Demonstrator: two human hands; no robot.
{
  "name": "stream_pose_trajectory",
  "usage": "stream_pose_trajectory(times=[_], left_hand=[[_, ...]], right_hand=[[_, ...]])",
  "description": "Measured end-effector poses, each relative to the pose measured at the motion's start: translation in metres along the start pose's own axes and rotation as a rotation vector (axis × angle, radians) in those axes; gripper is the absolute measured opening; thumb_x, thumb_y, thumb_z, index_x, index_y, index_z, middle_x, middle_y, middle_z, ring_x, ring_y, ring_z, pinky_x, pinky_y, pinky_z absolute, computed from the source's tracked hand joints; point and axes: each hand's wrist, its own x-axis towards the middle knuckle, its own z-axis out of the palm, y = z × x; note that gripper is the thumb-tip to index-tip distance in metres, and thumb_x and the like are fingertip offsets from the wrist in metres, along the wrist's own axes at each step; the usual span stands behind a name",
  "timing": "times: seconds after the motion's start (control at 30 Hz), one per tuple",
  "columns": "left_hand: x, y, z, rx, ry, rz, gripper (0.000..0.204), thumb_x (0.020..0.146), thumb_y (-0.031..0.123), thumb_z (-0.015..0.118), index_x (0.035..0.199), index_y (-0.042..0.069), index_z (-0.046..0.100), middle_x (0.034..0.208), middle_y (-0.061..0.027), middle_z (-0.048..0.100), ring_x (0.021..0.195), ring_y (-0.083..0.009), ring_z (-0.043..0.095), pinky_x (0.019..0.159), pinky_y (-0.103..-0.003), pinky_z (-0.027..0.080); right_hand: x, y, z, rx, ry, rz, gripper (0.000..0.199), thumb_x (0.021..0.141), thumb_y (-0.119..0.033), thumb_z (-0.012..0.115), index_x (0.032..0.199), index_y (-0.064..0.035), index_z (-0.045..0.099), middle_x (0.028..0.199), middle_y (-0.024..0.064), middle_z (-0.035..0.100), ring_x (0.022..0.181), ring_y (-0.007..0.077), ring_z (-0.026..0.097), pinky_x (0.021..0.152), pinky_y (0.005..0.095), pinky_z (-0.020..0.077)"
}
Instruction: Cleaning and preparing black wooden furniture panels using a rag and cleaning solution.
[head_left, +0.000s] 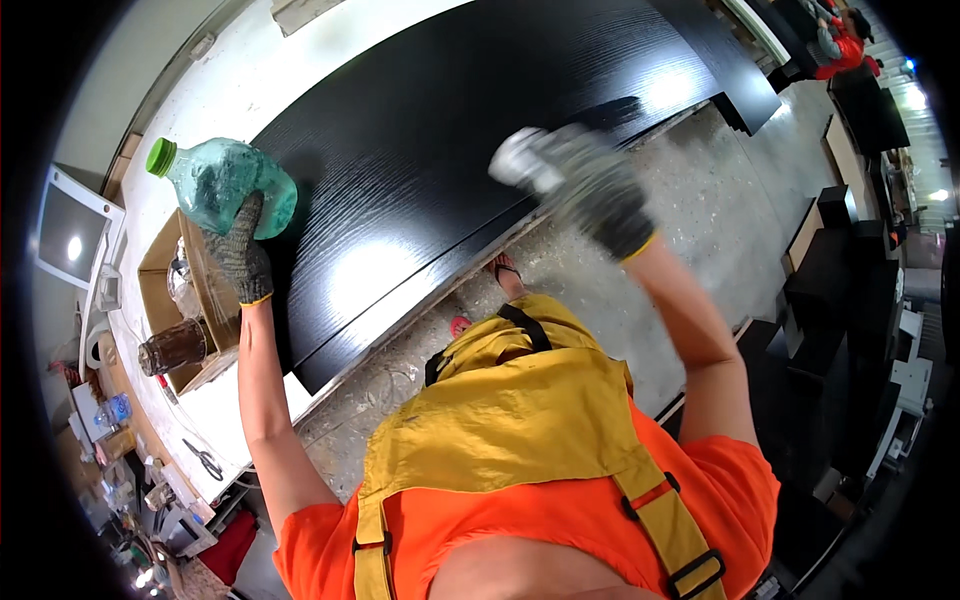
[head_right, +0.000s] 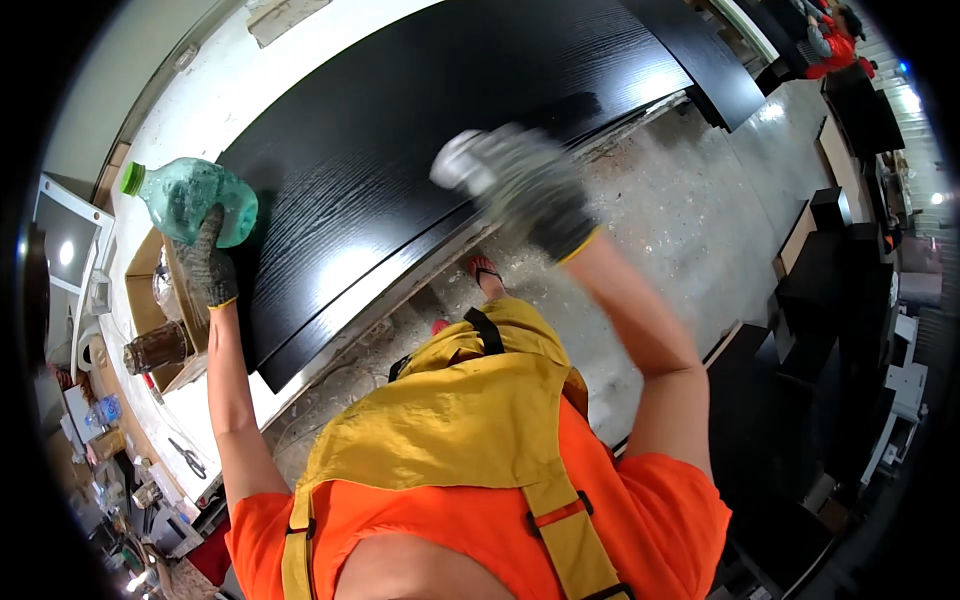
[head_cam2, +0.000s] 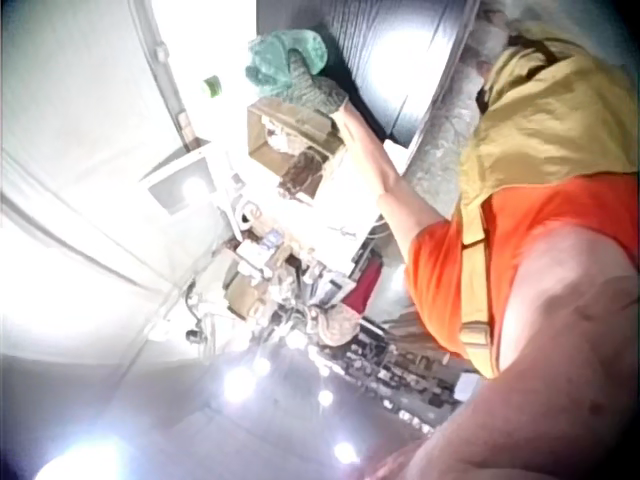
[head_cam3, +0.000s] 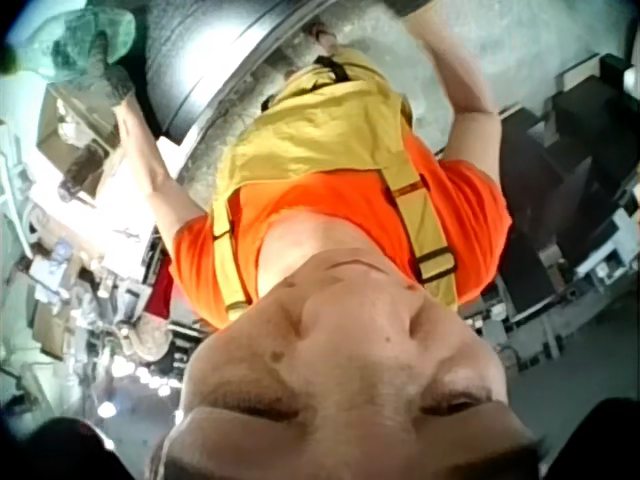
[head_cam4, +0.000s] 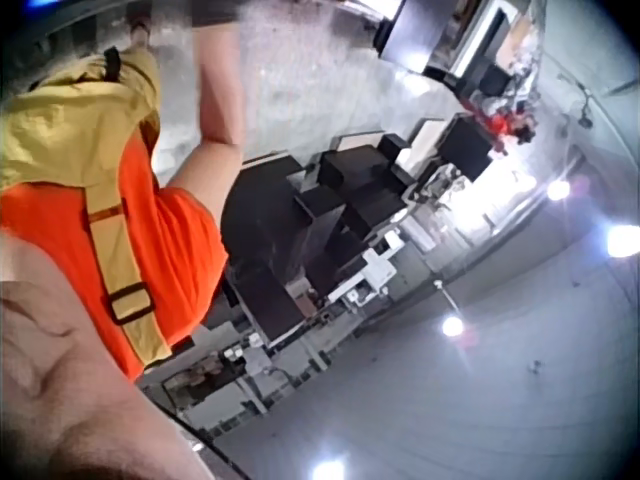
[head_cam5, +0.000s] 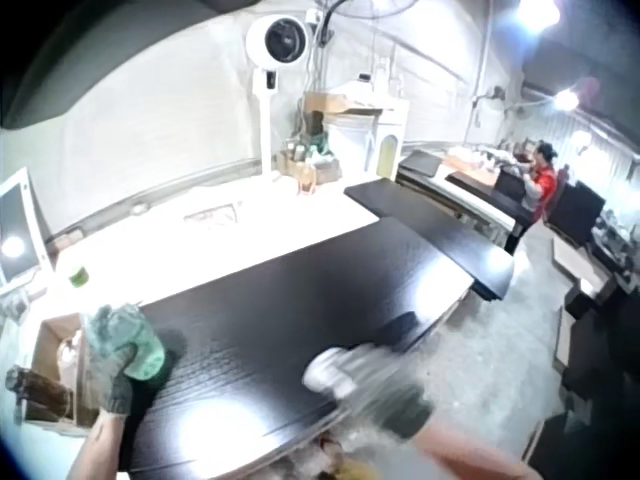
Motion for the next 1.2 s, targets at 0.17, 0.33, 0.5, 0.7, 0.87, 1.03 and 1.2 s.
stream_pose_trajectory(times=[0.17, 0.33, 0.5, 0.7, 0.87, 1.03, 1.2], left_hand=[[-0.001, -0.017, -0.012, 0.119, -0.067, -0.049, 0.065, 0.073, 0.025, 0.083, 0.126, 0.001, 0.054, 0.118, -0.0116, 0.062, 0.108, -0.0245, 0.057, 0.095, -0.036, 0.044], [0.006, -0.025, -0.008, 0.207, -0.06, 0.072, 0.062, 0.075, 0.023, 0.081, 0.127, 0.002, 0.054, 0.119, -0.0113, 0.062, 0.109, -0.0239, 0.058, 0.096, -0.036, 0.045], [0.014, -0.025, -0.006, 0.092, -0.105, 0.124, 0.058, 0.077, 0.018, 0.079, 0.127, 0.002, 0.055, 0.118, -0.0106, 0.063, 0.107, -0.0229, 0.06, 0.095, -0.036, 0.046], [0.015, -0.029, -0.006, 0.048, -0.129, 0.066, 0.076, 0.064, 0.025, 0.088, 0.126, 0.002, 0.052, 0.115, -0.0115, 0.062, 0.105, -0.0251, 0.059, 0.092, -0.036, 0.048], [0.01, -0.021, -0.007, 0.136, -0.116, 0.09, 0.064, 0.069, 0.025, 0.086, 0.121, 0.002, 0.057, 0.112, -0.0112, 0.065, 0.101, -0.0227, 0.062, 0.089, -0.035, 0.05], [0.009, -0.005, -0.006, 0.238, -0.125, 0.123, 0.056, 0.072, 0.024, 0.083, 0.118, 0.001, 0.06, 0.11, -0.0115, 0.067, 0.098, -0.0224, 0.063, 0.088, -0.034, 0.05], [0.01, -0.01, -0.003, 0.021, -0.191, 0.1, 0.049, 0.075, 0.018, 0.078, 0.12, 0.005, 0.06, 0.109, -0.0091, 0.068, 0.099, -0.0197, 0.064, 0.087, -0.032, 0.051]], right_hand=[[0.006, -0.072, -0.004, 0.086, -0.198, -0.074, 0.03, 0.083, -0.026, 0.065, 0.109, -0.0103, 0.066, 0.109, 0.0087, 0.061, 0.098, 0.024, 0.058, 0.079, 0.0423, 0.05], [-0.016, 0.077, -0.041, -0.151, -0.083, 0.526, 0.022, 0.09, -0.025, 0.06, 0.105, -0.0111, 0.07, 0.098, 0.0129, 0.068, 0.086, 0.0287, 0.064, 0.079, 0.0409, 0.0515], [-0.01, 0.048, -0.018, -0.39, 0.096, 0.011, 0.027, 0.091, -0.023, 0.055, 0.111, -0.0094, 0.065, 0.089, 0.0088, 0.067, 0.081, 0.025, 0.062, 0.075, 0.0406, 0.0505], [0.05, -0.183, -0.01, 0.096, -0.588, -0.251, 0.038, 0.087, -0.028, 0.059, 0.123, -0.0132, 0.058, 0.12, 0.0111, 0.056, 0.106, 0.0275, 0.057, 0.088, 0.0404, 0.0483], [0.015, -0.133, 0.004, 0.317, -0.08, -0.139, 0.035, 0.085, -0.018, 0.064, 0.119, -0.0111, 0.061, 0.104, 0.0081, 0.061, 0.097, 0.0279, 0.059, 0.083, 0.0405, 0.0508], [-0.039, 0.041, -0.034, -0.125, -0.089, 0.32, 0.035, 0.09, -0.019, 0.065, 0.122, -0.0064, 0.063, 0.118, 0.015, 0.06, 0.105, 0.03, 0.06, 0.093, 0.0404, 0.0474], [-0.015, -0.003, -0.038, -0.089, -0.215, 0.04, 0.044, 0.082, -0.015, 0.066, 0.126, -0.0142, 0.063, 0.114, 0.0145, 0.061, 0.104, 0.0305, 0.059, 0.092, 0.0406, 0.0474]])
